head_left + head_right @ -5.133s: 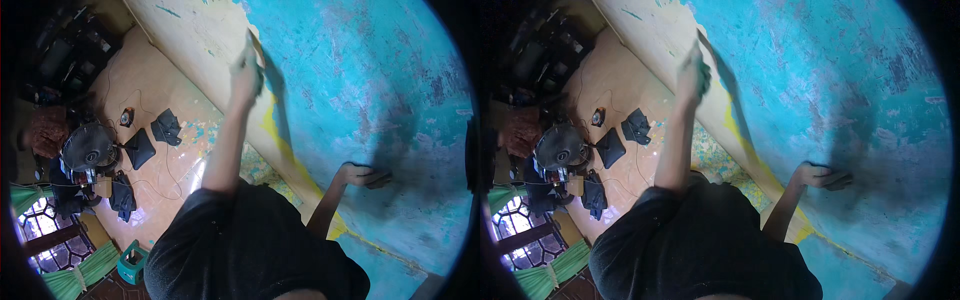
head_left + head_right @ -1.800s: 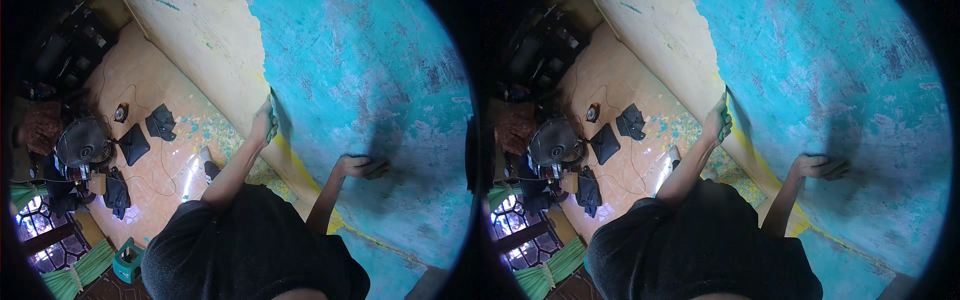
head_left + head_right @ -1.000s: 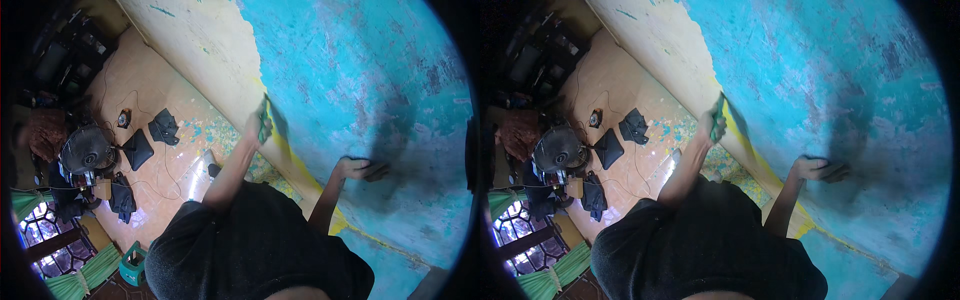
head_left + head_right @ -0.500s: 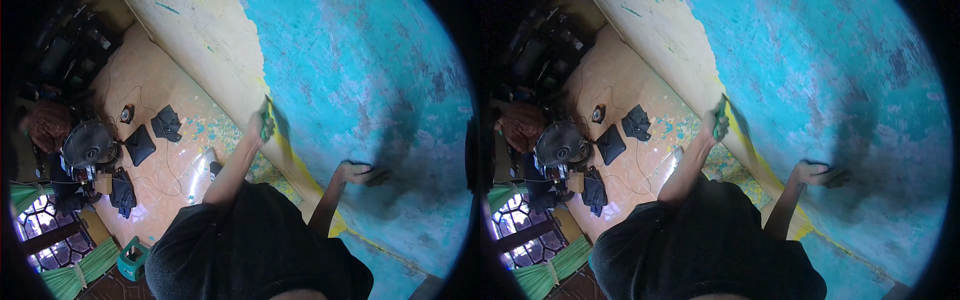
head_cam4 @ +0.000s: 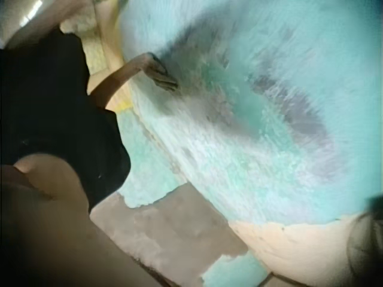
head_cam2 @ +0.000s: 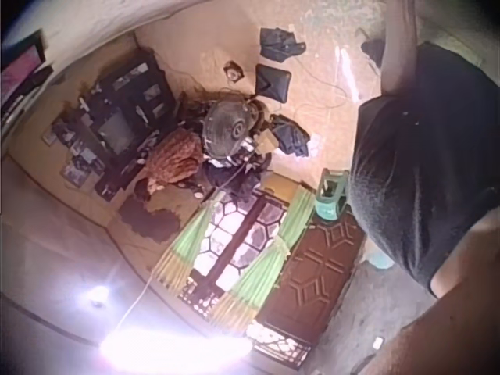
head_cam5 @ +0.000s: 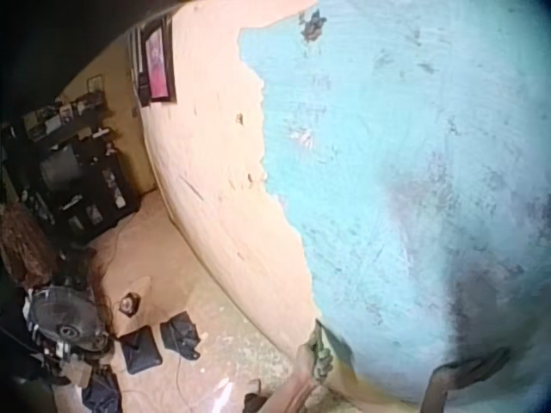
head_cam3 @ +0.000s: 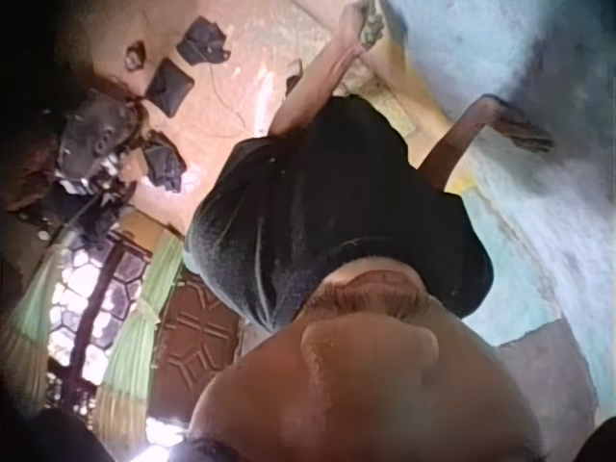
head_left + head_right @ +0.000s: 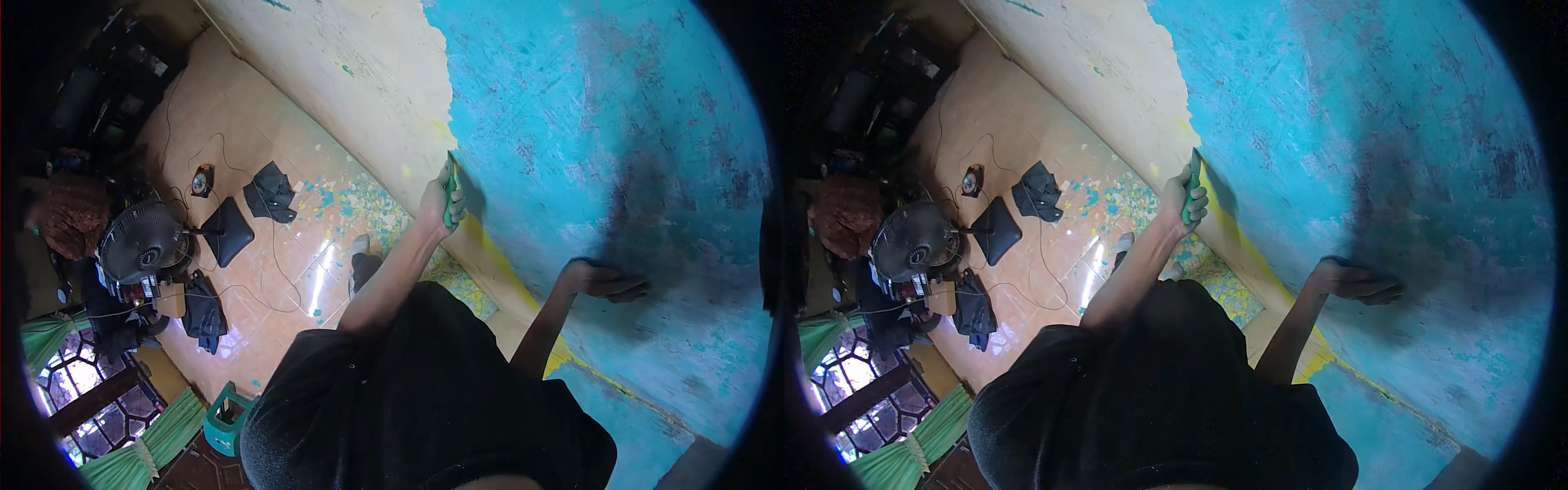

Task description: The person scrapes old paint from a wall using a metal scraper, producing paint chips.

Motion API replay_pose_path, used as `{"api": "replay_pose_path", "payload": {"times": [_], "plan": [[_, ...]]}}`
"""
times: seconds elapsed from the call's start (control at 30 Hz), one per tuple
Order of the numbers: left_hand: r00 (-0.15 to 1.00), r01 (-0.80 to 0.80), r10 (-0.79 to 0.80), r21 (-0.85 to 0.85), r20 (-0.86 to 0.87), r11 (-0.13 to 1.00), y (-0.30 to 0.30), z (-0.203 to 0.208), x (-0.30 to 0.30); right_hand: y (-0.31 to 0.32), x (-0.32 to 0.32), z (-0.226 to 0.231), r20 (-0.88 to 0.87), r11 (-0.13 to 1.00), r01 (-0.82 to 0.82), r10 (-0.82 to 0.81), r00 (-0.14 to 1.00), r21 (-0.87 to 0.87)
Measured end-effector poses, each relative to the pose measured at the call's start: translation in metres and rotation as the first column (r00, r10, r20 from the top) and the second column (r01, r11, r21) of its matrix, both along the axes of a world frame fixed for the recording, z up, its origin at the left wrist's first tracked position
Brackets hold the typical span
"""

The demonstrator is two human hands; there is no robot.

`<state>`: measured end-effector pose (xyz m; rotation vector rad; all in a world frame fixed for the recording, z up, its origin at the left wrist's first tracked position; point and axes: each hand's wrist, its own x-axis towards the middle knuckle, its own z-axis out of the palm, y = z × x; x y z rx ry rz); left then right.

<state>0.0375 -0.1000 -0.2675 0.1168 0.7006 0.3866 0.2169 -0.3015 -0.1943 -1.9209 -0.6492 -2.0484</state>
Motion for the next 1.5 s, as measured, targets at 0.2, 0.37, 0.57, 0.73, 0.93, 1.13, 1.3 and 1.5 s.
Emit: {"api": "replay_pose_path", "payload": {"times": [0.2, 0.37, 0.57, 0.73, 0.93, 1.13, 1.3, 1.5], "plan": [[0.994, 0.105, -0.105, 0.039, -0.007, 0.994, 0.009, 0.0, -0.008, -0.011, 0.003, -0.008, -0.119, 0.997, 0.032, -0.023, 0.993, 0.072], [0.99, 0.079, -0.063, 0.118, -0.13, 0.99, -0.009, 0.027, 0.0, -0.01, 0.001, -0.003, -0.072, 0.998, 0.053, -0.054, 0.996, -0.017], [0.984, 0.087, -0.066, -0.129, 0.163, 0.988, 0.023, -0.048, -0.013, -0.012, -0.005, -0.002, -0.082, 0.998, -0.024, 0.019, 0.996, -0.059], [0.938, 0.177, -0.121, -0.149, 0.326, 0.973, 0.006, -0.025, -0.019, -0.025, 0.008, -0.013, 0.018, 0.986, -0.021, 0.025, 1.0, -0.167], [0.941, 0.138, -0.082, -0.15, 0.328, 0.979, 0.005, -0.015, -0.023, -0.018, 0.004, -0.011, -0.072, 0.994, -0.097, 0.093, 0.993, -0.041], [0.969, 0.103, -0.044, -0.235, 0.243, 0.966, 0.008, -0.002, -0.038, -0.032, 0.001, -0.018, -0.214, 0.973, -0.207, 0.225, 0.95, 0.107], [0.97, 0.228, -0.22, -0.076, 0.108, 0.971, -0.02, -0.002, -0.039, -0.044, 0.013, -0.04, -0.149, 0.994, -0.092, 0.101, 0.984, 0.061], [0.975, 0.178, -0.149, 0.176, -0.167, 0.968, -0.023, 0.04, -0.022, -0.041, 0.013, -0.047, -0.165, 0.998, -0.011, 0.022, 0.986, 0.068]]}}
